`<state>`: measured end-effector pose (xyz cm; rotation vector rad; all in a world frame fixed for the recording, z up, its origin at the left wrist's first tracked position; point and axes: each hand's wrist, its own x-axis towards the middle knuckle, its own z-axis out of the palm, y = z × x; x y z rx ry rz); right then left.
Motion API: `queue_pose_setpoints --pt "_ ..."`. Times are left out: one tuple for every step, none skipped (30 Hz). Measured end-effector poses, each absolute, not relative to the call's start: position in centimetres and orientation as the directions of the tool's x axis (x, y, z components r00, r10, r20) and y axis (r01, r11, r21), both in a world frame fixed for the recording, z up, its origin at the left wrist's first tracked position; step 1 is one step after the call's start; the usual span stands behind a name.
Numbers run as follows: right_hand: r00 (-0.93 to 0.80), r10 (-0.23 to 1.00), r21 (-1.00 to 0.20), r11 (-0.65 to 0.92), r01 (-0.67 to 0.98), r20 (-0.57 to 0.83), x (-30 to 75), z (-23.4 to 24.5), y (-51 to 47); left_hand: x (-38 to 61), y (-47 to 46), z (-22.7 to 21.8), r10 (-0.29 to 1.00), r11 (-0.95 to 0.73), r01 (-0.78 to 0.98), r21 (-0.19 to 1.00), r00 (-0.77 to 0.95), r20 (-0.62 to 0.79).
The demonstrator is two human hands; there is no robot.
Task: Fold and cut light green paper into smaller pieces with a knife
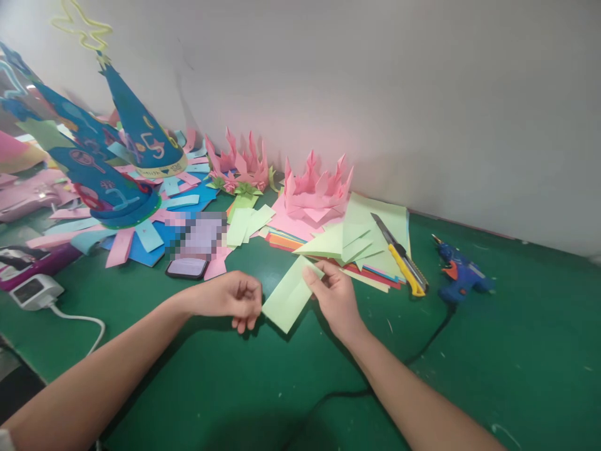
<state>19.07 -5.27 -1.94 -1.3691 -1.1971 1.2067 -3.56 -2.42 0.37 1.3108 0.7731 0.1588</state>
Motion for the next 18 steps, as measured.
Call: queue_pose_setpoints --pt "0.001 0.995 -0.987 -0.097 0.127 -0.098 19.0 -1.8 -5.3 -3.3 -2.3 0.0 0.646 0.269 0.263 0.927 0.665 -0.376" --pt "-0.05 0.994 -0.982 -0.091 0.166 -0.1 18.8 -1.6 -5.4 -2.9 -2.3 -0.4 0.765 0.229 0.213 0.95 0.564 -0.311" --pt "-0.095 0.99 -0.978 -0.082 0.193 -0.101 18.6 -1.4 -5.5 -2.5 -2.3 -0.7 0.838 0.185 0.159 0.97 0.491 -0.241" --pt "-0.129 0.987 -0.975 -0.071 0.208 -0.1 18.4 -1.3 -5.5 -2.0 -2.4 -1.0 0.862 0.164 0.088 0.983 0.472 -0.186" --pt "-0.152 0.983 -0.975 -0.063 0.214 -0.097 18.3 -1.2 -5.6 -1.4 -2.6 -1.2 0.862 0.169 0.018 0.986 0.481 -0.157" --pt "-0.165 0.982 -0.975 -0.057 0.215 -0.093 18.1 -1.1 -5.6 -0.9 -2.9 -1.4 0.861 0.183 -0.035 0.983 0.488 -0.143" --pt "-0.171 0.981 -0.975 -0.048 0.217 -0.087 18.1 -1.1 -5.6 -0.3 -3.3 -1.5 0.858 0.191 -0.045 0.981 0.492 -0.145" --pt "-0.176 0.981 -0.974 -0.038 0.222 -0.078 18.0 -1.2 -5.6 0.3 -3.6 -1.6 0.862 0.19 -0.022 0.982 0.482 -0.156" --pt "-0.181 0.981 -0.974 -0.029 0.224 -0.07 18.0 -1.3 -5.6 0.8 -4.0 -1.6 0.876 0.182 -0.003 0.983 0.455 -0.161" --pt "-0.185 0.981 -0.977 -0.023 0.214 -0.064 18.0 -1.4 -5.6 1.2 -4.3 -1.6 0.877 0.192 -0.003 0.981 0.449 -0.17" --pt "-0.185 0.981 -0.982 -0.024 0.186 -0.059 18.1 -1.5 -5.5 1.5 -4.5 -1.6 0.881 0.213 -0.037 0.976 0.439 -0.176" --pt "-0.181 0.982 -0.989 -0.027 0.145 -0.053 18.1 -1.7 -5.5 1.7 -4.7 -1.5 0.89 0.229 -0.074 0.971 0.419 -0.178" --pt "-0.175 0.984 -0.995 -0.03 0.098 -0.047 18.1 -1.8 -5.5 1.8 -4.7 -1.4 0.897 0.25 -0.116 0.961 0.402 -0.185" --pt "-0.17 0.985 -0.998 -0.024 0.061 -0.034 18.1 -2.0 -5.5 1.7 -4.6 -1.3 0.904 0.269 -0.16 0.95 0.381 -0.192" --pt "-0.173 0.985 -0.999 -0.002 0.044 -0.01 18.1 -2.1 -5.5 1.5 -4.5 -1.2 0.911 0.286 -0.199 0.937 0.36 -0.202" --pt "-0.193 0.981 -0.998 0.03 0.048 0.02 18.1 -2.2 -5.6 1.3 -4.3 -1.1 0.916 0.301 -0.232 0.925 0.34 -0.213" --pt "-0.226 0.973 -0.995 0.07 0.071 0.053 18.1 -2.2 -5.6 1.1 -4.1 -1.1 0.922 0.309 -0.257 0.916 0.319 -0.221" --pt "-0.27 0.959 -0.988 0.115 0.106 0.083 18.1 -2.2 -5.7 0.9 -3.9 -1.0 0.928 0.308 -0.277 0.91 0.3 -0.222"
